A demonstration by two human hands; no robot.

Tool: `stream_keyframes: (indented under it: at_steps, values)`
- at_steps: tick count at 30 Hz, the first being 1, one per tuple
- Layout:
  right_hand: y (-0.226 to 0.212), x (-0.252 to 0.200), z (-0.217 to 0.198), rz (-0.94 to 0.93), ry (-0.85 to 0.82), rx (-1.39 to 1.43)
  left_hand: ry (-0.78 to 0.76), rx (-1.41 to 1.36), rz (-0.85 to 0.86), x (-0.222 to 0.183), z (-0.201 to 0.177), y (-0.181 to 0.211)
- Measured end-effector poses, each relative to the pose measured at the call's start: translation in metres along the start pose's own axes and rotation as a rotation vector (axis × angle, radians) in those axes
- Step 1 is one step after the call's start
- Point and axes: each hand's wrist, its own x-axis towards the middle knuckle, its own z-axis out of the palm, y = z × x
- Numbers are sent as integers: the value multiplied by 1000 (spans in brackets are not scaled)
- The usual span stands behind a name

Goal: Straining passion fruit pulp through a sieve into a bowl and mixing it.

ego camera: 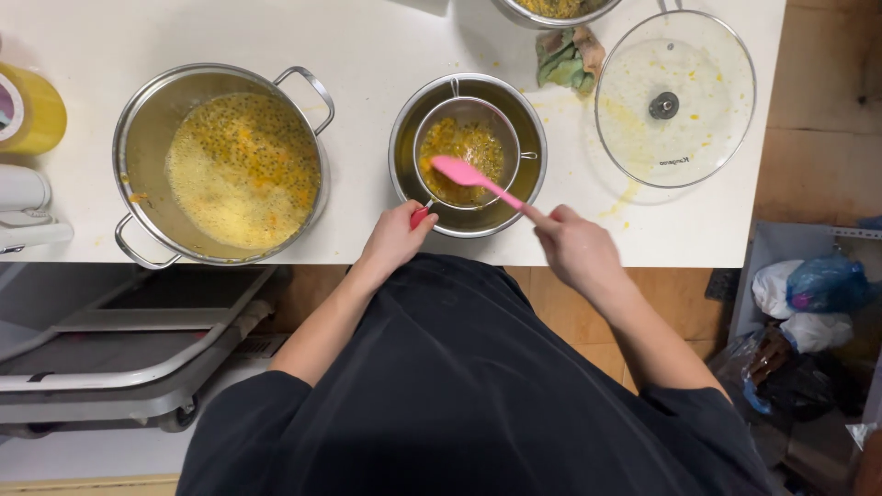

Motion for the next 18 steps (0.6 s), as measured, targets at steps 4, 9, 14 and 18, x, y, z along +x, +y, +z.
stream_keyframes:
  at_steps: [4, 9, 14, 18]
  values:
    - [4, 2, -6, 78, -28, -16, -34, 15, -47, 0, -7, 7]
    - [1, 15, 14, 65, -119, -55, -50, 8, -49, 11, -7, 7]
    - [4, 8, -13, 58, -85, 14, -40, 19, -56, 10, -7, 8]
    - [4, 6, -23, 82, -118, -46, -51, 20, -71, 10, -13, 15]
